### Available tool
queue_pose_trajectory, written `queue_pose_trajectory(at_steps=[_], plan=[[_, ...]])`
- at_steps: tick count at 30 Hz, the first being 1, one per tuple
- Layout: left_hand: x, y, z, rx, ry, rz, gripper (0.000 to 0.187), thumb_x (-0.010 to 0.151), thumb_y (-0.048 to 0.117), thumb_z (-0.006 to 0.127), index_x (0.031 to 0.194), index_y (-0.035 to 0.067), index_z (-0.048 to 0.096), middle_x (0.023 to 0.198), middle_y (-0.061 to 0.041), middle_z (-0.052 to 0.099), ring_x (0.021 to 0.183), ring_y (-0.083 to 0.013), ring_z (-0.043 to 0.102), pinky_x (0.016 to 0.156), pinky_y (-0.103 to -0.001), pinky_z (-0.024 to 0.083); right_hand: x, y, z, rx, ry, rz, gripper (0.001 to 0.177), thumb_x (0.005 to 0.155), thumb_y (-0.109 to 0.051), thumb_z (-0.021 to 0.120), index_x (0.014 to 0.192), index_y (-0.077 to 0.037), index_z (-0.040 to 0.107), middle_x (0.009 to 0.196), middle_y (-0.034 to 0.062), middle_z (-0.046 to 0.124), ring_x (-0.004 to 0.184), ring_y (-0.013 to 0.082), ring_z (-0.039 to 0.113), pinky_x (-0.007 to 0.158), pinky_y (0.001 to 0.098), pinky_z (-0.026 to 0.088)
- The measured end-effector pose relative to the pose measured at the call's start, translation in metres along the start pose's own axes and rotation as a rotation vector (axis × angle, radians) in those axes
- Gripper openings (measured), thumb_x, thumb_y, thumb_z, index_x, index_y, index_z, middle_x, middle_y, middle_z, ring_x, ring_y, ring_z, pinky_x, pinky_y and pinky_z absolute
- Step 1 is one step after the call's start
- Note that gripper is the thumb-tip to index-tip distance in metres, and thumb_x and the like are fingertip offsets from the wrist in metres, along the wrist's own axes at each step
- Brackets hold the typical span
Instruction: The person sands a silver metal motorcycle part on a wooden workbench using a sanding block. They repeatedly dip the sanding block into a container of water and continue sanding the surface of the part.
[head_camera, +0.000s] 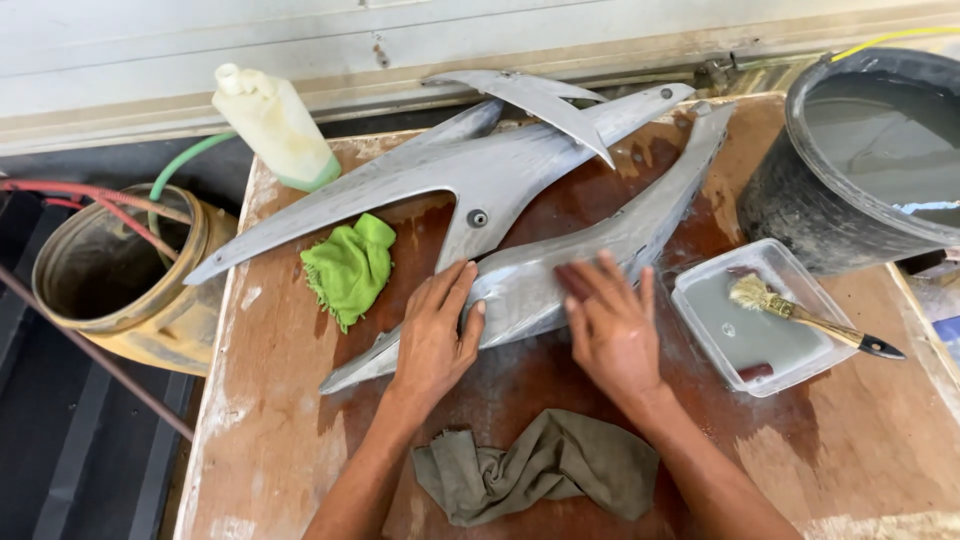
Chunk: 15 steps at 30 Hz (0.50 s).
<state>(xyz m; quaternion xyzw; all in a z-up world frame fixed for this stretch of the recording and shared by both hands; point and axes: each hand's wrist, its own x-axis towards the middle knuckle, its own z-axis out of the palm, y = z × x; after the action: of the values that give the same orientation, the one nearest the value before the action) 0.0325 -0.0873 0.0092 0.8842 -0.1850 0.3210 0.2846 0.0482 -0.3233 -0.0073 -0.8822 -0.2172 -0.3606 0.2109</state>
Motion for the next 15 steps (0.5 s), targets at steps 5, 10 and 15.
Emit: queue_pose_trajectory(at_steps=[5,10,15], plan=[[-0.002,0.002,0.001,-0.040,-0.006,-0.032,0.038,0.096,0.017,0.062,0.132,0.003,0.066,0.127,-0.016,0.068,0.117,-0.0340,0.066,0.100,-0.047,0.049,0.003,-0.014,-0.006,0.043,0.018,-0.016,0.015,0.099,-0.019,0.065,0.092,-0.011,0.075,0.132,0.0065,0.070,0.134,0.0322,0.059,0.123,0.0523,0.018],[-0.003,-0.001,0.002,-0.047,-0.029,-0.013,0.039,0.097,0.019,0.062,0.132,0.003,0.065,0.127,-0.016,0.068,0.116,-0.0350,0.065,0.097,-0.046,0.050,-0.014,-0.015,0.003,0.200,-0.021,-0.096,0.015,0.096,-0.024,0.066,0.103,-0.016,0.076,0.133,0.0015,0.070,0.136,0.0270,0.057,0.124,0.0540,0.011],[-0.003,-0.002,0.001,-0.028,-0.030,0.013,0.044,0.097,0.021,0.060,0.138,0.005,0.062,0.133,-0.017,0.064,0.121,-0.0365,0.062,0.104,-0.049,0.046,0.005,0.032,-0.013,0.026,0.062,0.107,0.018,0.101,-0.019,0.065,0.090,-0.009,0.073,0.135,0.0082,0.069,0.137,0.0324,0.057,0.124,0.0511,0.019]])
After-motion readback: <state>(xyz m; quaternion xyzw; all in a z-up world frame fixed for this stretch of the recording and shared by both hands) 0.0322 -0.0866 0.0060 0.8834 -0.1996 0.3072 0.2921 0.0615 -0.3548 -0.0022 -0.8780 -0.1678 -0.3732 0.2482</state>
